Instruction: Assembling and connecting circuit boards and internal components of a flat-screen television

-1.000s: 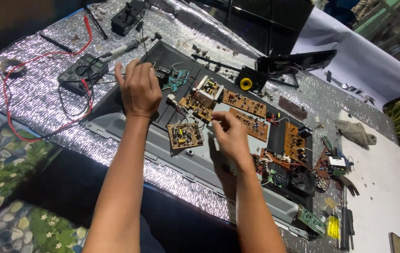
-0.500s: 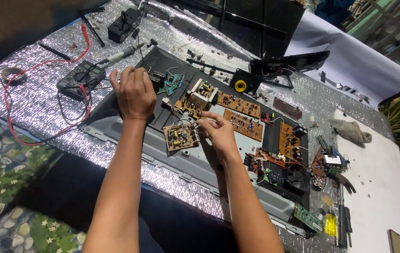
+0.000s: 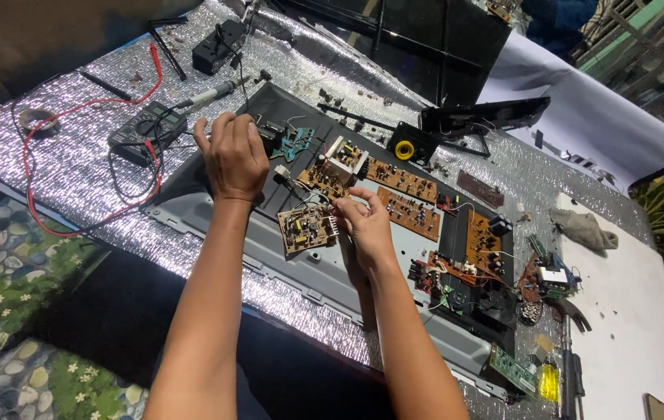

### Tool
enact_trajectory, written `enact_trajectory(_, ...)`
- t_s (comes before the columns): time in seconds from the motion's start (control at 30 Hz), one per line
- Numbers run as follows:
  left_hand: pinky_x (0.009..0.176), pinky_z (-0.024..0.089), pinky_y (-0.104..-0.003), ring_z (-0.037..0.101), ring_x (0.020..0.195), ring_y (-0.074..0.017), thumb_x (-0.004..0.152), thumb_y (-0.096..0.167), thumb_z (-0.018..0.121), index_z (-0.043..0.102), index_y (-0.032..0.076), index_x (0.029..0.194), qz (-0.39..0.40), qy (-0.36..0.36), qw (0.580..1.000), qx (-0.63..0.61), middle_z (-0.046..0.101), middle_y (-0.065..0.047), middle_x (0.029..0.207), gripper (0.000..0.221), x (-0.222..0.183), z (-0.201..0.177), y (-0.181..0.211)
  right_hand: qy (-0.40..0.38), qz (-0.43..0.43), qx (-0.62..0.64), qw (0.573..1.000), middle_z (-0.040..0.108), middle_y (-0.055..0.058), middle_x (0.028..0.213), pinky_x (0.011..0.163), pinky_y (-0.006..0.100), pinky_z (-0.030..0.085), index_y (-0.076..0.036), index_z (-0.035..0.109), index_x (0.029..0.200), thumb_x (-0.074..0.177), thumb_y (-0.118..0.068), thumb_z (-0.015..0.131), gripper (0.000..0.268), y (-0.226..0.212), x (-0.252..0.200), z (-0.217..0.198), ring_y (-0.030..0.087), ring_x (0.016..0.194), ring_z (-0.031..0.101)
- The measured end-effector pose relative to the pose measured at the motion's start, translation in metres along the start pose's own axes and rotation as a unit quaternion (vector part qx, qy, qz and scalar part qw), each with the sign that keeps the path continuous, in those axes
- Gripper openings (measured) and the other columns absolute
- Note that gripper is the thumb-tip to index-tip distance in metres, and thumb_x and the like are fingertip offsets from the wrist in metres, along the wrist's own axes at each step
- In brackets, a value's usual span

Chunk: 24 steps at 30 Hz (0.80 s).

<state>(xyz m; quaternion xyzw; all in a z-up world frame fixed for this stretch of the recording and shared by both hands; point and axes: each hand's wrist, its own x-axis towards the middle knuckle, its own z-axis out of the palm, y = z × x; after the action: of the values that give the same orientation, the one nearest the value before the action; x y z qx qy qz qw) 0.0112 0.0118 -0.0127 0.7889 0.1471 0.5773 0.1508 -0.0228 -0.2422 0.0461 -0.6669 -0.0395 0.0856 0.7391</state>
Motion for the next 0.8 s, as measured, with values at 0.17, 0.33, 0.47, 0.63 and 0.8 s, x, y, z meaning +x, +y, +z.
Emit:
enact_trajectory(0.17,0.111,0.034,-0.052,0.069,0.111,-0.0216,0.110,0.023,0.047,0.065,0.015,0.102,-0.003,0.002,1.000,-0.006,0.066,-0.002,0.079,0.021,0.000,-0.001,0.002,0.000,-0.010,0.004,1.000,0.073,0.019,0.096,0.075,0.029,0.064,0.004,0.056,0.127,0.090,-0.001,0.073,0.041,-0.008,-0.012,0.007,0.020,0.081,0.071)
enact_trajectory(0.33,0.109,0.035,-0.051,0.069,0.108,-0.0217,0.105,0.023,0.054,0.066,0.014,0.102,0.022,0.025,0.999,-0.027,0.067,-0.002,0.081,0.015,0.001,-0.005,0.002,0.007,-0.038,-0.029,0.999,0.072,0.017,0.093,0.075,0.030,0.064,0.003,0.059,0.123,0.092,-0.003,0.071,0.033,0.001,-0.016,0.008,0.019,0.081,0.070)
enact_trajectory(0.47,0.105,0.037,-0.047,0.067,0.103,-0.0214,0.104,0.022,0.053,0.067,0.016,0.106,0.032,0.080,0.995,-0.059,0.068,0.001,0.092,0.015,0.001,-0.025,0.004,0.041,-0.104,-0.110,0.988,0.071,0.013,0.085,0.063,0.030,0.062,-0.004,0.067,0.116,0.093,-0.006,0.073,0.024,0.012,-0.005,0.007,0.016,0.074,0.069)
enact_trajectory(0.63,0.102,0.039,-0.052,0.065,0.093,-0.0296,0.099,0.015,0.056,0.070,0.010,0.101,0.066,0.130,0.989,-0.008,0.066,-0.009,0.092,0.014,-0.041,-0.042,0.037,0.046,-0.136,-0.199,0.969,0.075,0.015,0.094,0.077,0.039,0.062,-0.013,0.075,0.113,0.091,-0.013,0.077,0.022,0.011,0.000,0.012,0.024,0.088,0.074)
enact_trajectory(0.8,0.090,0.038,-0.045,0.061,0.083,-0.0217,0.080,0.024,0.065,0.075,0.019,0.105,0.064,0.027,0.987,-0.143,0.065,-0.001,0.089,0.027,-0.111,-0.090,0.116,0.079,-0.129,-0.224,0.963,0.079,0.008,0.087,0.077,0.035,0.060,-0.016,0.082,0.099,0.089,-0.009,0.072,0.016,0.001,-0.016,0.019,0.017,0.083,0.073)
